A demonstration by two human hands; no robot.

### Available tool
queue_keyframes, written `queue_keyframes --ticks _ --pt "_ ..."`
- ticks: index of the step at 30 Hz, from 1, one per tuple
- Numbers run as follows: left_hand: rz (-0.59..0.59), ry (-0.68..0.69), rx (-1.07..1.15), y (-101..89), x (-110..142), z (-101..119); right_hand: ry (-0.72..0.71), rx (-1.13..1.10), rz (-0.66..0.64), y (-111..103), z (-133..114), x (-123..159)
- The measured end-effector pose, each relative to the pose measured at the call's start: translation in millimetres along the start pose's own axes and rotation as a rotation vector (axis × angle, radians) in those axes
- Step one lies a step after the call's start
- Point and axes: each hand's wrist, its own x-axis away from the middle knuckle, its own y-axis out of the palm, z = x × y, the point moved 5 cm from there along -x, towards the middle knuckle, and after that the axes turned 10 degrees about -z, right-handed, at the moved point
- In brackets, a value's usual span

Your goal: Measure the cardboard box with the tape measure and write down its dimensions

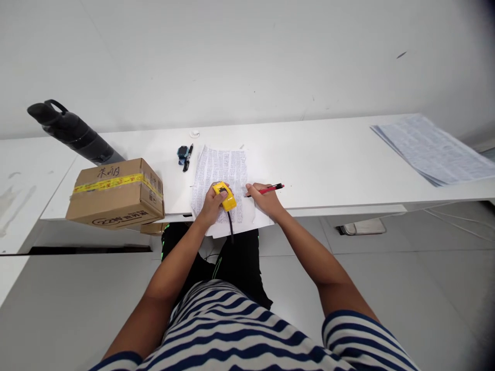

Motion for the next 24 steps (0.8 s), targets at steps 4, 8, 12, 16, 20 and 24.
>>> queue_keyframes --ticks 4,8,12,16,20,24 --pt "-0.006 0.027 0.023 -0.7 -0.3 0.2 0.005 -0.018 0.009 2.0 0.3 -0.5" --pt "-0.012 0.055 0.060 -3.0 -0.5 -1.1 0.005 -0.003 -0.068 5.1 -0.6 -1.0" --pt "-0.031 0.074 0.073 -4.3 -0.7 -3.1 0.024 -0.015 -0.036 2.3 -0.1 0.2" --pt "-0.049 0.074 0.079 -4.4 -0.9 -4.4 0.021 -0.015 -0.040 2.6 1.0 0.5" --pt "-0.065 0.077 0.090 -4.8 -1.5 -4.8 0.020 -0.009 0.023 -0.3 2.2 1.0" --pt "-0.085 0.084 0.104 -5.3 -2.0 -5.3 0.030 -0.017 -0.021 1.0 2.2 0.7"
